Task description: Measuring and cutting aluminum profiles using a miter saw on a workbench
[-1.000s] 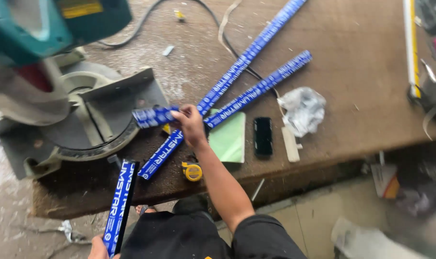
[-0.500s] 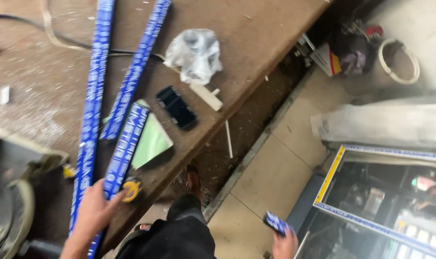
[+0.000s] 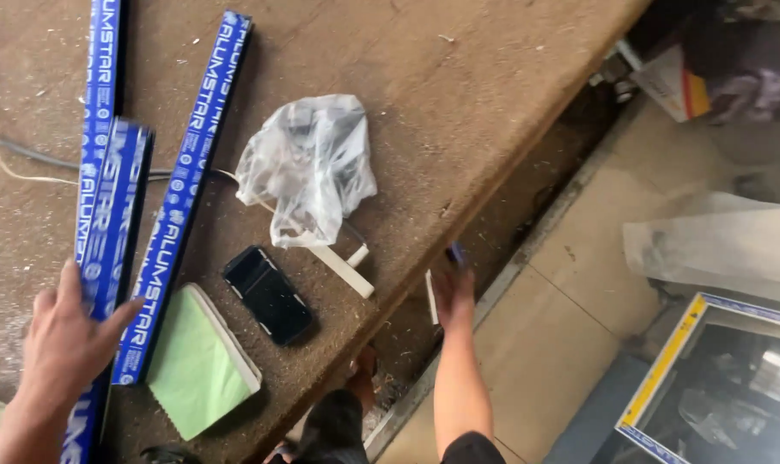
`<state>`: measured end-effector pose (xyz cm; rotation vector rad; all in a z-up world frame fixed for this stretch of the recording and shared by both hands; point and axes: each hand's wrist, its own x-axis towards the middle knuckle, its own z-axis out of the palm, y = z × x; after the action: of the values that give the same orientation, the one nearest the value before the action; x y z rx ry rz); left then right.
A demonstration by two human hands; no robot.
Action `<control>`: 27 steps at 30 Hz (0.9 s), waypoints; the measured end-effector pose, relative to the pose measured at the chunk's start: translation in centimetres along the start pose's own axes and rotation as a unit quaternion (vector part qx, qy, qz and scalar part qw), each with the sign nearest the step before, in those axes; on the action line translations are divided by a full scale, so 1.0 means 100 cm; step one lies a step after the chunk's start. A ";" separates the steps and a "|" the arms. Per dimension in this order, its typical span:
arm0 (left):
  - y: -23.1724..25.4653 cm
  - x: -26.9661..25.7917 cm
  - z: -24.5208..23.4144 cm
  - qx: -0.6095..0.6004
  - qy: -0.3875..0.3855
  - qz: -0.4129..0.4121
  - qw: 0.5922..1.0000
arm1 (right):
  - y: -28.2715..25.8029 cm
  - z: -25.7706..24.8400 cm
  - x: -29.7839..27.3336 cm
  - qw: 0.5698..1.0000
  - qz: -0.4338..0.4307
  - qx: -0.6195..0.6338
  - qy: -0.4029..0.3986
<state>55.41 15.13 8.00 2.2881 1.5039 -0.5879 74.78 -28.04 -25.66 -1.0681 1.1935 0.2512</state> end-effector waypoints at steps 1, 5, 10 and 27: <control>0.014 0.010 -0.009 -0.010 0.031 0.034 0.999 | 0.019 0.028 0.015 0.995 0.019 -0.036 -0.093; 0.041 0.083 -0.020 -0.006 0.119 0.142 0.983 | 0.111 -0.009 0.111 0.549 -0.579 -0.451 -0.401; 0.110 0.190 0.006 -0.042 0.147 0.191 0.970 | 0.149 -0.080 0.026 0.923 0.145 -0.333 -0.124; 0.044 0.149 0.076 -0.145 0.105 0.021 0.984 | 0.040 0.054 -0.269 0.560 -0.265 -0.660 -0.424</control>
<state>63.61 21.40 -5.90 2.1991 1.5154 -0.1066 64.67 -12.22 -5.30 -2.1381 -0.5080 1.1404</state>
